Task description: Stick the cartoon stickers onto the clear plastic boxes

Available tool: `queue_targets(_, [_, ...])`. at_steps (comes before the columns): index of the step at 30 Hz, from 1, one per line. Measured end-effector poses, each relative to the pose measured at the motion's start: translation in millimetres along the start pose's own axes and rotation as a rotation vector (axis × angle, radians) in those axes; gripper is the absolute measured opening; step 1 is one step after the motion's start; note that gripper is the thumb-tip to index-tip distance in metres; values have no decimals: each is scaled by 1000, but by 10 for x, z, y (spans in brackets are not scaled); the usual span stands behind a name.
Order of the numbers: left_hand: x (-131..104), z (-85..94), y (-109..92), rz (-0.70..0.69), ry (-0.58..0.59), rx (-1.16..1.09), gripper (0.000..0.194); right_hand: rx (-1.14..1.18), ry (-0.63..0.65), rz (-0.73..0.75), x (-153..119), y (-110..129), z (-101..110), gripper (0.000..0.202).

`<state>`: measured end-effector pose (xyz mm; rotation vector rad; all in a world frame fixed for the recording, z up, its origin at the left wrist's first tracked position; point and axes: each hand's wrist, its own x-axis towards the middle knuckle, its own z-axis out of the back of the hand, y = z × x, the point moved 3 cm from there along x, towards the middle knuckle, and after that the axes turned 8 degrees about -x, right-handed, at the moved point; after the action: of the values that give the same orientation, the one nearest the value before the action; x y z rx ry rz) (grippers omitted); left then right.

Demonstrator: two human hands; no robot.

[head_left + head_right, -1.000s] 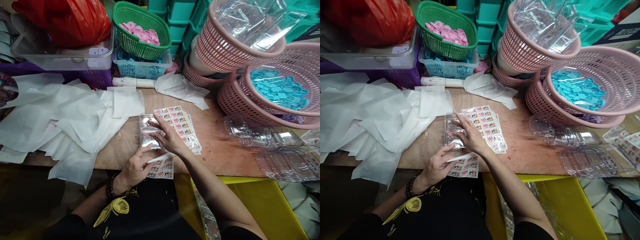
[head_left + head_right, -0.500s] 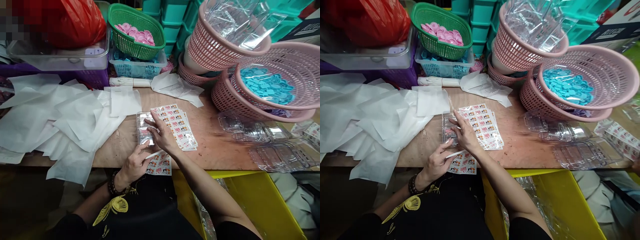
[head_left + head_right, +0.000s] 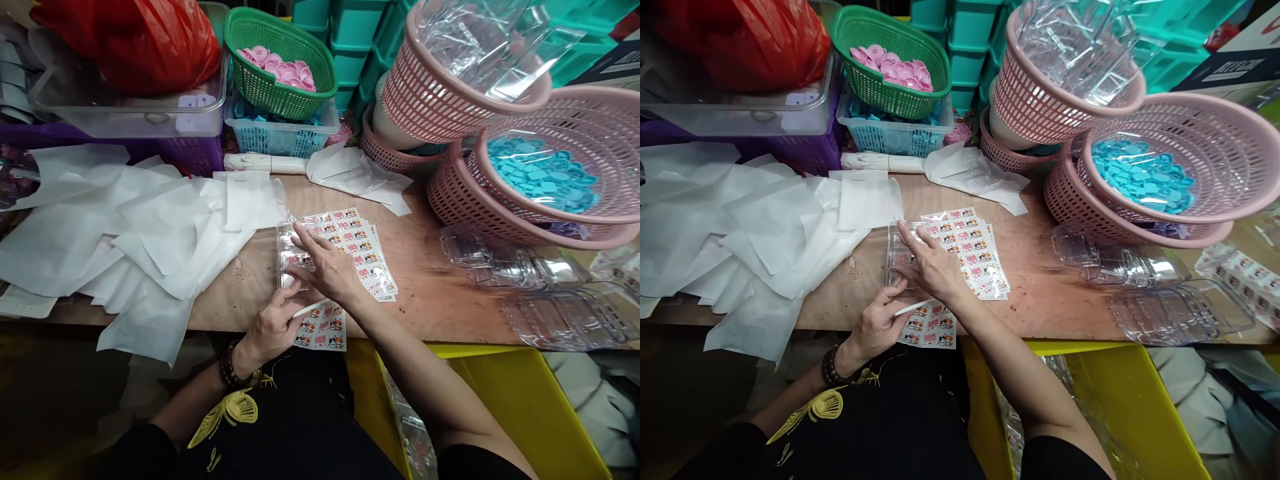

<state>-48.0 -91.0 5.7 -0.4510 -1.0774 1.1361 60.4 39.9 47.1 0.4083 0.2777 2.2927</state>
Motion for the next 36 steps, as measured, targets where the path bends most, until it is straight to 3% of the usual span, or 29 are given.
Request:
queue_targets(4, [-31, -19, -37, 9, 2, -12, 14, -33, 4, 7, 17, -22, -54, 78])
queue_targets(7, [-21, 5, -50, -6, 5, -24, 10, 66, -25, 6, 24, -55, -33, 80])
queue_targets(9, [-1, 42, -47, -22, -11, -45, 7, 201, -123, -35, 16, -96, 70, 72])
queue_targets(13, [38, 114, -38, -51, -33, -122, 8, 561, -362, -277, -90, -221, 415, 33])
queue_targets(15, [44, 125, -32, -49, -21, -172, 10, 769, -292, -415, -172, -238, 514, 25])
queue_targets(20, [3, 104, 6, -36, 17, -317, 4, 1074, 185, -661, -353, -108, 430, 38])
queue_targets(24, [-46, 155, 18, -43, -5, -359, 3, 1137, 262, -751, -379, -108, 309, 43])
queue_targets(27, [-49, 261, 27, -14, -103, -251, 1, 1124, 236, -752, -374, -146, 272, 42])
queue_targets(29, [-32, 316, 48, 16, -123, -138, 2, 1065, 95, -669, -369, -150, 292, 40])
queue_targets(32, [-3, 330, 97, 24, -74, -120, 8, 1013, -95, -493, -401, -75, 312, 36])
queue_targets(36, [-26, 275, 156, 31, -2, -224, 14, 1041, -79, -443, -519, 28, 230, 32])
